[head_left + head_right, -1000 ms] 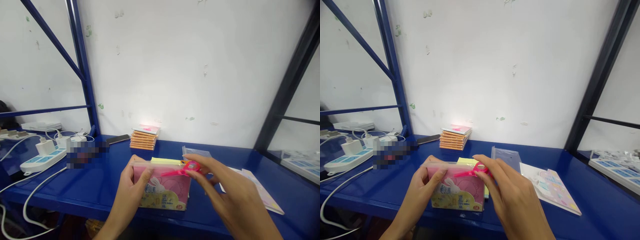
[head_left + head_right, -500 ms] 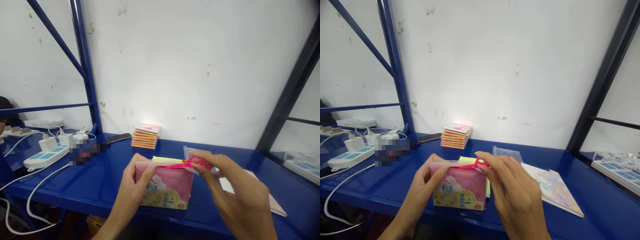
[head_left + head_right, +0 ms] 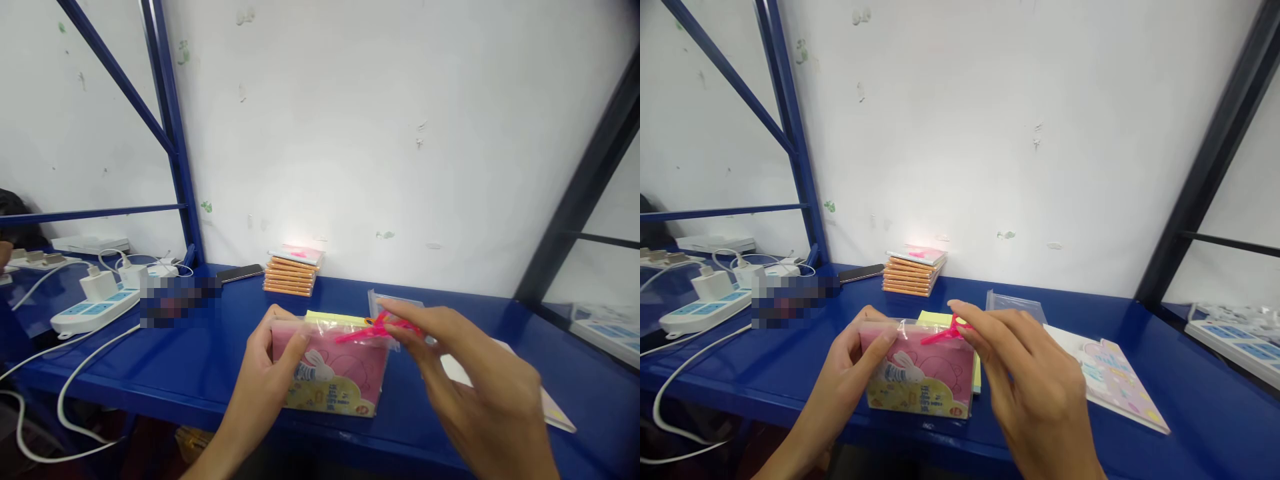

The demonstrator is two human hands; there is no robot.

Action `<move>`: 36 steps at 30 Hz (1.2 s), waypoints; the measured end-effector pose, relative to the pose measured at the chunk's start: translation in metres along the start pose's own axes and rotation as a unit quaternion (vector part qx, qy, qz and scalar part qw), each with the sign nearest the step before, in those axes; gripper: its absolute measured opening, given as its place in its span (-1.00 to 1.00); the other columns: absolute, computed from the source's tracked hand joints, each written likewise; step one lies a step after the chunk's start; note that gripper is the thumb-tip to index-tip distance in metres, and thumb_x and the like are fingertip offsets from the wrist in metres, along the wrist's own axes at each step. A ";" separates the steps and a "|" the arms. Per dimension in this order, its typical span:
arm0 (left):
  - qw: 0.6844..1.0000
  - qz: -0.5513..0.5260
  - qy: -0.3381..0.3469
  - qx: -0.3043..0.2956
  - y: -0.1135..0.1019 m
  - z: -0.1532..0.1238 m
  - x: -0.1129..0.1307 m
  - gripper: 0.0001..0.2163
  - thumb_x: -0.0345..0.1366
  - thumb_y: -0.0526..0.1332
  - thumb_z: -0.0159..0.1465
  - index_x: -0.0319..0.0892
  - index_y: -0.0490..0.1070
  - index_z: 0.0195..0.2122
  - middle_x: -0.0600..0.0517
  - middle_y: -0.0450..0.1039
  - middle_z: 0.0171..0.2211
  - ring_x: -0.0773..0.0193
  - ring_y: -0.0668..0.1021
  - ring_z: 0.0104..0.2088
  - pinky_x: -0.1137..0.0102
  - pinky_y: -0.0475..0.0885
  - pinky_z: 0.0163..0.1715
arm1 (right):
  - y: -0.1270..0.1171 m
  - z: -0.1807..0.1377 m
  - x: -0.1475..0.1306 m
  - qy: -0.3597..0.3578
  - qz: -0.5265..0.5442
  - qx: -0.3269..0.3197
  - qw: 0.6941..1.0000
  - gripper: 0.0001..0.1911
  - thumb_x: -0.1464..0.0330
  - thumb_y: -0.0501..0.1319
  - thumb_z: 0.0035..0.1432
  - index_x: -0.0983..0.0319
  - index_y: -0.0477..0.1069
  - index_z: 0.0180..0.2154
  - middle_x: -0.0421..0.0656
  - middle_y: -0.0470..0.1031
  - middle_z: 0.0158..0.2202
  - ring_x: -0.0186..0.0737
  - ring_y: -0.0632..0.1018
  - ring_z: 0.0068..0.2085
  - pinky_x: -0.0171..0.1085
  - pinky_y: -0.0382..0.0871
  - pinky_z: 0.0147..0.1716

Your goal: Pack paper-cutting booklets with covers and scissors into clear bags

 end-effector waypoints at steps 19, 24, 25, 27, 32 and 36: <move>0.999 -0.029 -0.025 -0.020 -0.001 -0.001 0.001 -0.71 -0.03 0.32 0.27 -0.13 0.32 -0.29 0.13 0.32 -0.37 0.26 0.50 -0.36 0.42 0.39 -0.39 | 0.006 -0.004 -0.008 -0.048 -0.021 -0.004 0.999 -0.44 0.67 0.19 0.27 0.02 0.48 0.16 -0.21 0.64 -0.14 -0.26 0.61 -0.22 -0.30 0.47 -0.31; 0.998 -0.050 -0.028 -0.035 -0.003 -0.003 0.001 -0.73 -0.07 0.31 0.28 -0.13 0.34 -0.21 0.10 0.32 -0.28 0.23 0.51 -0.29 0.41 0.43 -0.32 | 0.009 -0.005 -0.006 -0.029 -0.019 0.010 0.999 -0.44 0.65 0.18 0.30 0.00 0.47 0.18 -0.19 0.64 -0.11 -0.25 0.64 -0.18 -0.29 0.50 -0.28; 0.998 -0.050 -0.026 -0.037 -0.003 -0.003 0.001 -0.74 -0.08 0.31 0.28 -0.13 0.35 -0.21 0.10 0.32 -0.28 0.24 0.51 -0.29 0.41 0.43 -0.31 | 0.009 -0.005 -0.005 -0.023 -0.018 0.009 1.000 -0.44 0.64 0.17 0.31 -0.01 0.46 0.18 -0.20 0.64 -0.10 -0.26 0.64 -0.18 -0.30 0.50 -0.28; 0.998 -0.048 -0.024 -0.040 -0.004 -0.003 0.001 -0.75 -0.09 0.31 0.29 -0.12 0.36 -0.20 0.10 0.32 -0.27 0.24 0.50 -0.28 0.42 0.43 -0.31 | 0.010 -0.005 -0.005 -0.013 -0.004 -0.006 1.000 -0.45 0.64 0.15 0.33 0.00 0.46 0.18 -0.21 0.63 -0.09 -0.30 0.65 -0.20 -0.33 0.50 -0.30; 0.998 -0.047 -0.010 -0.046 -0.004 -0.003 0.002 -0.77 -0.10 0.31 0.28 -0.12 0.36 -0.21 0.10 0.29 -0.25 0.29 0.44 -0.31 0.46 0.39 -0.35 | 0.022 -0.005 -0.008 -0.006 0.054 -0.065 0.996 -0.53 0.58 0.14 0.38 0.05 0.43 0.19 -0.24 0.65 -0.12 -0.35 0.66 -0.25 -0.39 0.48 -0.34; 0.996 -0.068 -0.014 -0.057 -0.004 -0.003 0.000 -0.77 -0.09 0.30 0.29 -0.12 0.35 -0.24 0.12 0.27 -0.29 0.31 0.42 -0.33 0.47 0.37 -0.36 | 0.033 -0.006 -0.012 0.016 0.059 -0.078 0.995 -0.69 0.50 0.16 0.40 0.10 0.46 0.09 -0.24 0.67 -0.08 -0.30 0.68 -0.17 -0.38 0.50 -0.26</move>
Point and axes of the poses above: each hand's wrist, its own z-axis towards the middle knuckle, its own y-axis out of the palm, x = y × z, the point moved 1 cm from there along z, towards the middle knuckle
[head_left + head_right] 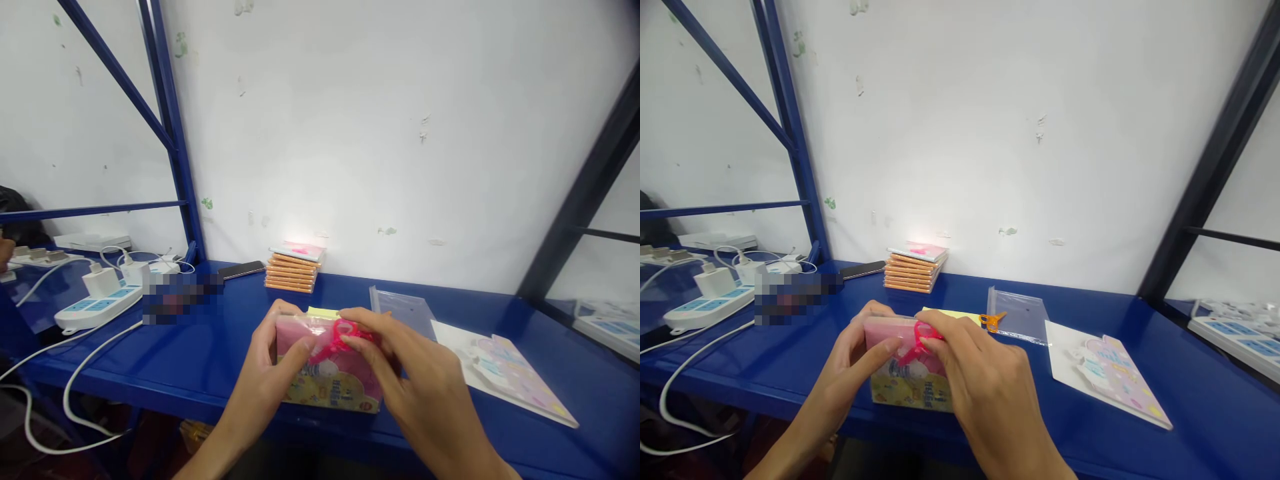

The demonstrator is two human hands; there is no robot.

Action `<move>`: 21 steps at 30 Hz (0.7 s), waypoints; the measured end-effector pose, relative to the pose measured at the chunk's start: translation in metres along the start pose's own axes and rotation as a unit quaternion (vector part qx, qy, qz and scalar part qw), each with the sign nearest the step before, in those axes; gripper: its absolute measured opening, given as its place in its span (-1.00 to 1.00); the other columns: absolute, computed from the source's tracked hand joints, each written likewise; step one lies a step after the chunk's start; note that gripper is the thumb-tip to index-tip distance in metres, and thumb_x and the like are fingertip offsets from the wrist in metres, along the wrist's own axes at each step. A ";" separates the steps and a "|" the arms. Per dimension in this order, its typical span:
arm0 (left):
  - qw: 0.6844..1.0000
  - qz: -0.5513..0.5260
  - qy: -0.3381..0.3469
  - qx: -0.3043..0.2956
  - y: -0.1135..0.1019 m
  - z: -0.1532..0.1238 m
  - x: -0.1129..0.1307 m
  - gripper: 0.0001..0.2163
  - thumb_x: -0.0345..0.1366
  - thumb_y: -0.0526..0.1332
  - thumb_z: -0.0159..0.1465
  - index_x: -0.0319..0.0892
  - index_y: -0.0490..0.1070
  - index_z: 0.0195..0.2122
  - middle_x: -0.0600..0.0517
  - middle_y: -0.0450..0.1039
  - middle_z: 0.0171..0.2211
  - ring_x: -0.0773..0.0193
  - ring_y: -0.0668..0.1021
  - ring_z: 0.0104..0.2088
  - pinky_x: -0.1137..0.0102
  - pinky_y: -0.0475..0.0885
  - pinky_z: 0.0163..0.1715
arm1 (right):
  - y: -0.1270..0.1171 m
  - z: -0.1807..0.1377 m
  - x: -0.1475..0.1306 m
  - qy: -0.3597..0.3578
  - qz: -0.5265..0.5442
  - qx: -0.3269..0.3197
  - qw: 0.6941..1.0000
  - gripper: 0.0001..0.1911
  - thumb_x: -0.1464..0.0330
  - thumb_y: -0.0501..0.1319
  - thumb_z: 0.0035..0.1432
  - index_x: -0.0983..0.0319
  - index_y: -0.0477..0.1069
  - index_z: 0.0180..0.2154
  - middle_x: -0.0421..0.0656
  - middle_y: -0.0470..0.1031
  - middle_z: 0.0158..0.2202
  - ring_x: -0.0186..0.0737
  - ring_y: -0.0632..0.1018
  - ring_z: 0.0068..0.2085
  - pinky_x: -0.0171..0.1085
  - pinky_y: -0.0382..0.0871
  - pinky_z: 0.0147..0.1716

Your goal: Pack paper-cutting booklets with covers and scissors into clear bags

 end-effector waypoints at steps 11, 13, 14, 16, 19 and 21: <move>1.000 -0.003 0.025 -0.003 -0.001 0.003 0.000 -0.85 -0.18 0.28 0.29 -0.12 0.37 -0.24 0.10 0.29 -0.29 0.28 0.42 -0.31 0.44 0.36 -0.32 | -0.005 0.004 -0.009 -0.003 0.016 -0.066 0.998 -0.70 0.48 0.12 0.36 0.07 0.48 0.02 -0.16 0.56 -0.01 -0.24 0.66 -0.18 -0.33 0.54 -0.35; 1.000 0.008 0.021 -0.002 -0.002 0.004 0.001 -0.87 -0.21 0.28 0.27 -0.12 0.37 -0.26 0.10 0.30 -0.29 0.26 0.44 -0.31 0.43 0.37 -0.34 | -0.009 0.003 -0.006 -0.012 -0.004 -0.043 0.999 -0.73 0.41 0.18 0.36 0.07 0.45 0.05 -0.14 0.55 0.00 -0.22 0.67 -0.18 -0.32 0.56 -0.35; 1.000 0.012 0.019 -0.001 -0.002 0.004 0.001 -0.87 -0.22 0.28 0.26 -0.12 0.36 -0.27 0.10 0.30 -0.30 0.26 0.44 -0.32 0.44 0.37 -0.36 | -0.012 0.003 -0.002 -0.012 -0.026 -0.037 0.999 -0.71 0.36 0.22 0.35 0.06 0.44 0.08 -0.13 0.55 0.01 -0.19 0.68 -0.18 -0.28 0.58 -0.33; 1.000 0.023 0.018 -0.002 -0.004 0.006 0.002 -0.87 -0.23 0.29 0.24 -0.12 0.36 -0.29 0.11 0.31 -0.32 0.28 0.43 -0.35 0.45 0.36 -0.38 | -0.017 0.001 0.007 -0.005 -0.082 -0.043 0.996 -0.59 0.26 0.29 0.30 0.05 0.39 0.16 -0.10 0.54 0.05 -0.11 0.68 -0.18 -0.19 0.61 -0.29; 0.999 0.036 0.017 -0.005 -0.007 0.010 0.004 -0.85 -0.21 0.31 0.25 -0.14 0.40 -0.27 0.10 0.37 -0.33 0.27 0.47 -0.33 0.45 0.40 -0.35 | -0.021 -0.003 0.026 0.016 -0.134 -0.094 0.986 -0.52 0.23 0.32 0.28 0.03 0.36 0.20 -0.12 0.57 0.08 -0.06 0.69 -0.20 -0.14 0.61 -0.29; 0.999 0.042 0.014 -0.007 -0.010 0.012 0.005 -0.82 -0.17 0.32 0.26 -0.15 0.43 -0.24 0.07 0.43 -0.31 0.24 0.52 -0.30 0.44 0.43 -0.32 | -0.023 -0.004 0.035 0.018 -0.124 -0.115 0.985 -0.60 0.29 0.29 0.32 0.00 0.39 0.17 -0.19 0.63 0.02 -0.15 0.68 -0.30 -0.22 0.57 -0.37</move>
Point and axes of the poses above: each hand's wrist, its own z-axis towards the middle knuckle, its own y-axis out of the palm, x = y × z, the point moved 1 cm from there along z, towards the middle knuckle
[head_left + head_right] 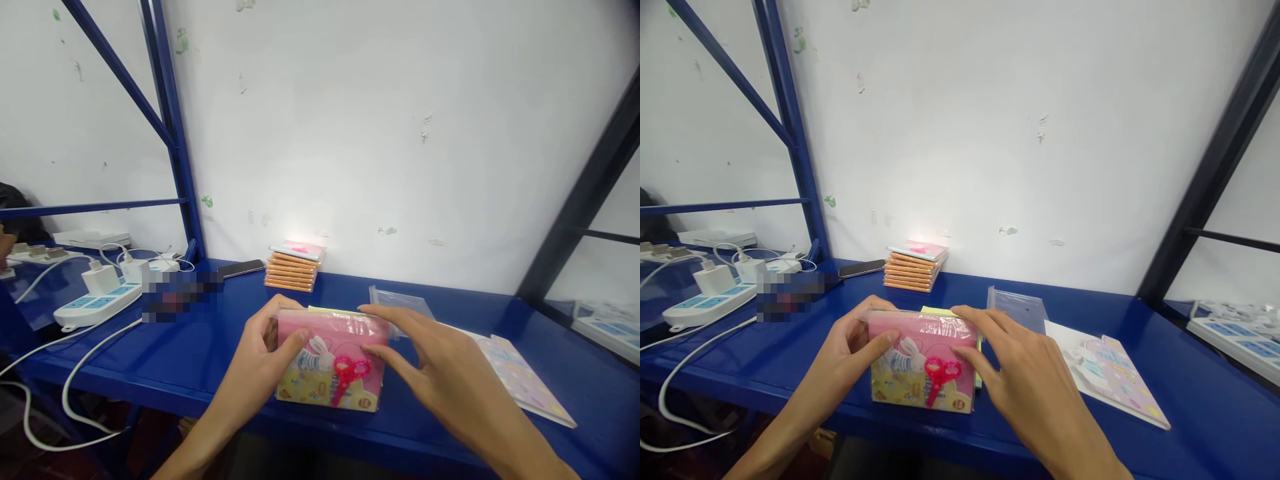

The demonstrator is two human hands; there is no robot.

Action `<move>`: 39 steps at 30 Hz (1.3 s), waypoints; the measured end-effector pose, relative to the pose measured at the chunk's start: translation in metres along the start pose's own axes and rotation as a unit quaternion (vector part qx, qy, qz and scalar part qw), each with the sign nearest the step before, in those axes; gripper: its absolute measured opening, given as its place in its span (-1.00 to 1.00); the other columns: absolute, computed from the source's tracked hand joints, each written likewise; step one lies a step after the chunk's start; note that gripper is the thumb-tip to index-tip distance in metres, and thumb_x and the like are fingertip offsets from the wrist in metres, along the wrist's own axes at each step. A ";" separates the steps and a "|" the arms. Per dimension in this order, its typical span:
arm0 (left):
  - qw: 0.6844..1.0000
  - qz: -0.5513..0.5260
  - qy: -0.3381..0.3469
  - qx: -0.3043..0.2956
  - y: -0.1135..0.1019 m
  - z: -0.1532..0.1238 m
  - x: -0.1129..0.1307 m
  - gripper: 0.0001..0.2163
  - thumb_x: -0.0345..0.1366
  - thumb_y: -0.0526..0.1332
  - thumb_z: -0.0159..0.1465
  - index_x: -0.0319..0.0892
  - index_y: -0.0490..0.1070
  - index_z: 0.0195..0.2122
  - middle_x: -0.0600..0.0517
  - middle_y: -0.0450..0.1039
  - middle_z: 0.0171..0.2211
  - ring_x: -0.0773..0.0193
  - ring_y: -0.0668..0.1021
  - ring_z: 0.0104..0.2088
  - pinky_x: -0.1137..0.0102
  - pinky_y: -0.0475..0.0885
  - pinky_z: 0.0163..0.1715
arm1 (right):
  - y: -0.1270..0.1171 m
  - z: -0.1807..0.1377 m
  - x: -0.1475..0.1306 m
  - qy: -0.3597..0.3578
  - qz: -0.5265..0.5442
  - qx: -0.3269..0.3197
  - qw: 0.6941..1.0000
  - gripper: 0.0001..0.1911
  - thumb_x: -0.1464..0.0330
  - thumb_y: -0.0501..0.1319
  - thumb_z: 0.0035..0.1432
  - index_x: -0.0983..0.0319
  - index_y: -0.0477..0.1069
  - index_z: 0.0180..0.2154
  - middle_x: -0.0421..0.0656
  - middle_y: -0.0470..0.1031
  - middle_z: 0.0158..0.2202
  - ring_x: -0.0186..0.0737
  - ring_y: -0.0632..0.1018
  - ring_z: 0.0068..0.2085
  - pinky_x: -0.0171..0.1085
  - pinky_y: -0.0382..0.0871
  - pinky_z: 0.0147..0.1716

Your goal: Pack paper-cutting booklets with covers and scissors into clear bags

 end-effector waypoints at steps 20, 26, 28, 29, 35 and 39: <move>0.997 0.068 0.026 -0.010 -0.013 0.003 0.003 -0.87 -0.21 0.32 0.27 -0.14 0.51 -0.27 0.08 0.52 -0.36 0.27 0.54 -0.34 0.47 0.41 -0.37 | -0.007 0.008 0.007 0.070 0.149 -0.034 0.986 -0.91 0.28 0.26 0.35 0.10 0.52 -0.23 -0.35 0.43 -0.56 -0.32 0.37 -0.61 -0.33 0.33 -0.55; 0.991 0.126 0.048 -0.009 -0.015 0.004 0.005 -0.93 -0.29 0.28 0.28 -0.13 0.54 -0.27 0.07 0.56 -0.33 0.25 0.57 -0.31 0.46 0.43 -0.35 | -0.007 0.008 0.014 0.067 0.248 -0.059 0.965 -0.79 0.35 0.27 0.33 0.15 0.49 -0.41 -0.21 0.65 -0.23 -0.20 0.62 -0.17 -0.35 0.44 -0.39; 0.987 0.149 0.060 -0.003 -0.014 0.004 0.004 -0.93 -0.29 0.26 0.30 -0.13 0.53 -0.25 0.09 0.57 -0.32 0.26 0.58 -0.31 0.47 0.45 -0.34 | -0.005 0.007 0.016 0.083 0.258 -0.066 0.960 -0.77 0.34 0.27 0.34 0.14 0.49 -0.42 -0.22 0.65 -0.21 -0.19 0.61 -0.17 -0.34 0.42 -0.40; 0.985 0.159 0.065 -0.003 -0.014 0.005 0.004 -0.92 -0.29 0.26 0.31 -0.13 0.53 -0.24 0.09 0.57 -0.32 0.26 0.59 -0.31 0.47 0.45 -0.34 | -0.004 0.006 0.017 0.090 0.259 -0.071 0.959 -0.78 0.31 0.27 0.34 0.14 0.49 -0.41 -0.22 0.64 -0.19 -0.22 0.60 -0.23 -0.33 0.41 -0.41; 0.982 0.178 0.068 -0.015 -0.015 0.005 0.005 -0.92 -0.28 0.25 0.32 -0.14 0.51 -0.23 0.10 0.56 -0.32 0.28 0.58 -0.32 0.48 0.46 -0.35 | -0.002 0.000 0.020 0.118 0.205 -0.055 0.970 -0.75 0.14 0.32 0.28 0.02 0.46 -0.03 -0.29 0.59 -0.36 -0.29 0.35 -0.54 -0.26 0.31 -0.50; 0.982 0.175 0.062 -0.014 -0.015 0.006 0.003 -0.94 -0.31 0.26 0.32 -0.12 0.51 -0.22 0.12 0.56 -0.33 0.31 0.57 -0.34 0.50 0.44 -0.37 | -0.001 0.003 0.018 0.116 0.254 -0.028 0.960 -0.89 0.18 0.34 0.28 0.05 0.55 -0.22 -0.25 0.68 -0.14 -0.35 0.41 -0.55 -0.28 0.35 -0.50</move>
Point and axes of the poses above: each hand's wrist, its own z-axis towards the middle knuckle, its own y-axis out of the palm, x = y × z, the point moved 1 cm from there along z, towards the middle knuckle
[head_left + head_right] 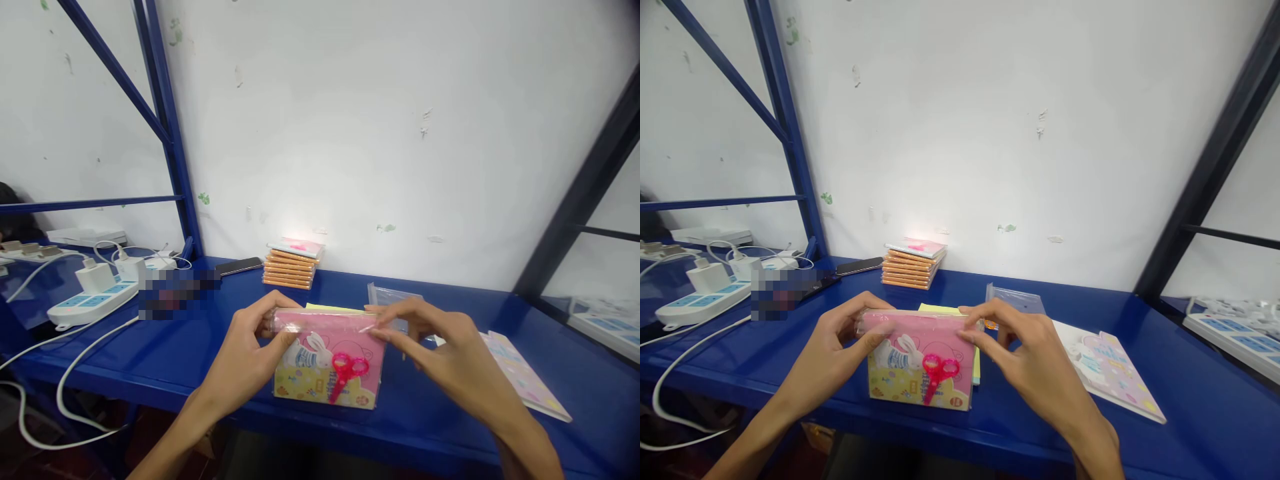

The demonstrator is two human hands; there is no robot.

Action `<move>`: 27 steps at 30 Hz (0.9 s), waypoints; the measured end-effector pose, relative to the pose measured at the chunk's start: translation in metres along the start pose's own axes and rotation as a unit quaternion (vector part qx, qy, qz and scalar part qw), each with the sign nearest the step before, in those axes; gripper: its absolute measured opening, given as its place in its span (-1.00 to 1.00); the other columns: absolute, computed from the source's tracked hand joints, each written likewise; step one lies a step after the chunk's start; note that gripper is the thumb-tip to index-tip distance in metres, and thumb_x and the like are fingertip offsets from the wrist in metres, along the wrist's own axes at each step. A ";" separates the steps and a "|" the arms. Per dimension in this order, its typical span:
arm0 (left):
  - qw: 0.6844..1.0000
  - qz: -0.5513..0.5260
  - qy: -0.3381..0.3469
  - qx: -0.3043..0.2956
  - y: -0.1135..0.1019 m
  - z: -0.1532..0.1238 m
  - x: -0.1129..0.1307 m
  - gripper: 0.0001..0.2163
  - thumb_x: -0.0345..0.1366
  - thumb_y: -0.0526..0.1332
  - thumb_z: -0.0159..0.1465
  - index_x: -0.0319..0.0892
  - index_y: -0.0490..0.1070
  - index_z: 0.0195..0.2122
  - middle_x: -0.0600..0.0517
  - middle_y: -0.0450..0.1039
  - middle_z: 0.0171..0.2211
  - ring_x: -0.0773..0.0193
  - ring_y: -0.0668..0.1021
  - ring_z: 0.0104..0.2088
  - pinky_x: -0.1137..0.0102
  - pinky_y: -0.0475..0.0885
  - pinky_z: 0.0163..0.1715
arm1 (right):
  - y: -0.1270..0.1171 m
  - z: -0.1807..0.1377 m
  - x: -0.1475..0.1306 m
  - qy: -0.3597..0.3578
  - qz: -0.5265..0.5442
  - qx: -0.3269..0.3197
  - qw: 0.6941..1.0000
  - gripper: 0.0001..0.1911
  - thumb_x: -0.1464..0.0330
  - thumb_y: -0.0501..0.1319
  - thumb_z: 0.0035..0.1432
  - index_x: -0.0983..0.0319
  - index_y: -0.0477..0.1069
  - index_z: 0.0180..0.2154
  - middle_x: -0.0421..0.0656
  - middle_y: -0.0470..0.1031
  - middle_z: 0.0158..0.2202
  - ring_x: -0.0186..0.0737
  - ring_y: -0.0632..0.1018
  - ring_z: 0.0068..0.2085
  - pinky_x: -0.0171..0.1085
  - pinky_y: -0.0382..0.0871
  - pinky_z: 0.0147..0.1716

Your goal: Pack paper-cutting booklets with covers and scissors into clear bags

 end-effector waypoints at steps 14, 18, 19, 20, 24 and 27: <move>0.999 -0.034 -0.015 -0.027 -0.005 0.002 -0.012 -0.80 -0.14 0.30 0.33 -0.05 0.47 -0.07 0.14 0.52 -0.35 0.33 0.55 -0.40 0.50 0.43 -0.44 | 0.001 0.005 0.011 -0.033 0.056 -0.045 0.997 -0.69 0.26 0.34 0.29 0.14 0.45 -0.51 -0.28 0.61 -0.45 -0.21 0.62 -0.32 -0.31 0.41 -0.33; 0.998 -0.026 0.053 -0.020 -0.010 0.006 -0.021 -0.84 -0.20 0.33 0.31 -0.04 0.41 -0.13 0.17 0.48 -0.36 0.38 0.47 -0.45 0.50 0.41 -0.45 | 0.002 0.004 0.011 -0.030 0.049 -0.029 0.998 -0.76 0.24 0.36 0.26 0.13 0.51 -0.46 -0.26 0.65 -0.40 -0.11 0.66 -0.14 -0.30 0.45 -0.22; 0.997 -0.010 0.074 -0.027 -0.011 0.006 -0.022 -0.88 -0.22 0.34 0.30 -0.07 0.42 -0.23 0.15 0.48 -0.35 0.37 0.46 -0.42 0.50 0.41 -0.42 | 0.002 0.004 0.010 -0.027 0.043 -0.021 0.999 -0.77 0.23 0.37 0.25 0.12 0.53 -0.46 -0.25 0.66 -0.40 -0.09 0.67 -0.11 -0.29 0.45 -0.21; 0.995 0.006 0.090 -0.038 -0.013 0.007 -0.022 -0.87 -0.23 0.35 0.28 -0.09 0.42 -0.31 0.14 0.47 -0.35 0.37 0.46 -0.40 0.49 0.41 -0.39 | 0.003 0.003 0.008 -0.023 0.036 -0.010 0.999 -0.77 0.22 0.38 0.24 0.12 0.53 -0.46 -0.25 0.66 -0.40 -0.07 0.67 -0.09 -0.29 0.45 -0.23; 0.990 0.036 0.115 -0.075 -0.015 0.004 -0.017 -0.82 -0.24 0.36 0.27 -0.12 0.37 -0.36 0.15 0.40 -0.39 0.37 0.43 -0.39 0.47 0.38 -0.38 | 0.007 0.001 0.001 -0.021 -0.006 0.016 1.000 -0.75 0.16 0.39 0.20 0.12 0.52 -0.45 -0.23 0.66 -0.39 -0.05 0.67 -0.15 -0.27 0.42 -0.34; 0.989 0.070 0.126 -0.041 -0.012 0.002 -0.012 -0.72 -0.25 0.22 0.38 -0.10 0.17 -0.45 0.16 0.31 -0.46 0.37 0.39 -0.41 0.45 0.31 -0.40 | 0.011 0.001 -0.004 -0.045 -0.036 0.039 0.998 -0.65 0.14 0.37 0.23 0.14 0.41 -0.51 -0.28 0.54 -0.50 -0.18 0.60 -0.36 -0.28 0.36 -0.42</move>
Point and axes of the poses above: each hand's wrist, its own z-axis towards the middle knuckle, its own y-axis out of the palm, x = y × z, the point moved 1 cm from there along z, towards the middle knuckle
